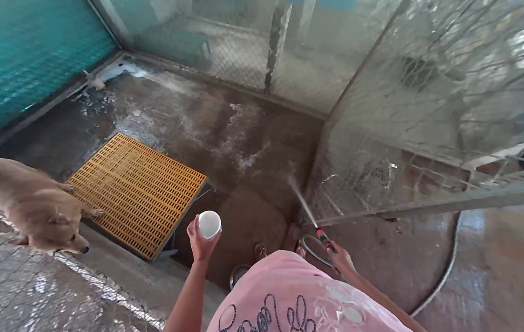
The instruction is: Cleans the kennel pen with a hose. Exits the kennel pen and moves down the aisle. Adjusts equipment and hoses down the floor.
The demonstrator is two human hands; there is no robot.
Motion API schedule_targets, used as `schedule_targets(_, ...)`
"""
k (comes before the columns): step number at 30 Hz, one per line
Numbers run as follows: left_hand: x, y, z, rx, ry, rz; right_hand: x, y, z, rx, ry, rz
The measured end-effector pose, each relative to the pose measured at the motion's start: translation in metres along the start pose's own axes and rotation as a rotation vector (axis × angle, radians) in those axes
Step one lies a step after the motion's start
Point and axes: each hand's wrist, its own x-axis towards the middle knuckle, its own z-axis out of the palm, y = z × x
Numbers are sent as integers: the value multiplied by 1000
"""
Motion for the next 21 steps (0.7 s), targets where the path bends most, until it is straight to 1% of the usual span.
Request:
schedule_targets(3, -1, 0, 2, -11, 3, 1, -7, -2, 9, -67, -134, -86)
schedule_targets(5, -1, 0, 3, -10, 5, -7, -6, -5, 10, -68, -162, -111)
schedule_targets(6, -1, -1, 4, -11, 7, -6, -4, -9, 8, -42, -140, -102)
schedule_targets(11, -2, -1, 4, -7, 17, 30, 11, -27, 3, 117, 74, -45)
schedule_targets(13, -3, 0, 4, -6, 27, 39, 11, -31, 9, 102, 69, -76)
schedule_targets(15, -3, 0, 4, -15, 25, 25, 6, -32, 15, 59, -8, -130)
schedule_targets(17, -3, 0, 4, -10, 23, 11, 2, -34, 17, 33, -56, -138)
schedule_targets(19, -4, -1, 3, -6, 29, 6, 6, -33, 14, 77, -18, -121)
schedule_targets(21, -6, -2, 3, -1, 34, 12, 12, -36, 8, 176, 52, -85)
